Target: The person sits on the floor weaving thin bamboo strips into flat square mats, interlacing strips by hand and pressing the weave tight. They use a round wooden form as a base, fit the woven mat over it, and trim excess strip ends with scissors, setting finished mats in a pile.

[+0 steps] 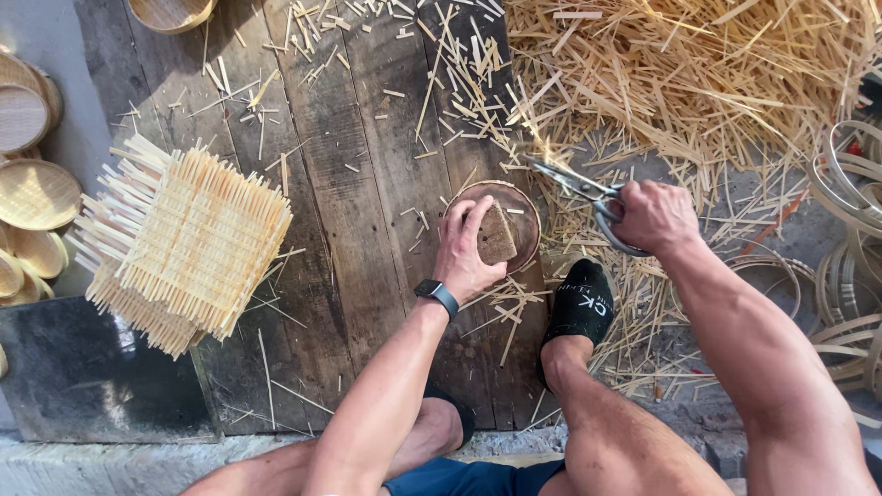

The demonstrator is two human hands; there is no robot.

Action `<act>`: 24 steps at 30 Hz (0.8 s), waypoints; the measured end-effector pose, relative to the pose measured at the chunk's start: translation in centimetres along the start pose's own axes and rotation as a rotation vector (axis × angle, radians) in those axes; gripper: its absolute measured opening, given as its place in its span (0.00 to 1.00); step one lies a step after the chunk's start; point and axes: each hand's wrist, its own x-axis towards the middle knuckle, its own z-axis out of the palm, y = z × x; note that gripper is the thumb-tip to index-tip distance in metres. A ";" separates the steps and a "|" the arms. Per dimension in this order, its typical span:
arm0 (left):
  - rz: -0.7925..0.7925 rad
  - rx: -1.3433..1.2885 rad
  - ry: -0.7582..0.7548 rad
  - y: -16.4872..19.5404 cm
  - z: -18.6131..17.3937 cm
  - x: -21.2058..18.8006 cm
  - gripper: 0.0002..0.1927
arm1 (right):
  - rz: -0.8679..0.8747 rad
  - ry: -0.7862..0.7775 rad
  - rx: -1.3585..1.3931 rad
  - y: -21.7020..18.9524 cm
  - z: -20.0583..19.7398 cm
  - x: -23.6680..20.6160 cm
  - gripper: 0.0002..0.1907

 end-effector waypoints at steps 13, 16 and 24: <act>0.199 0.200 -0.244 -1.1 -1.5 1.4 0.59 | 0.024 -0.055 0.002 1.1 2.8 0.9 0.25; -0.043 -0.034 -0.042 -3.7 -0.3 1.7 0.55 | 0.132 0.208 0.106 3.0 4.2 0.4 0.33; -0.519 -0.696 -0.017 -5.8 1.6 4.7 0.23 | 0.103 0.019 0.663 -2.2 1.5 -2.1 0.36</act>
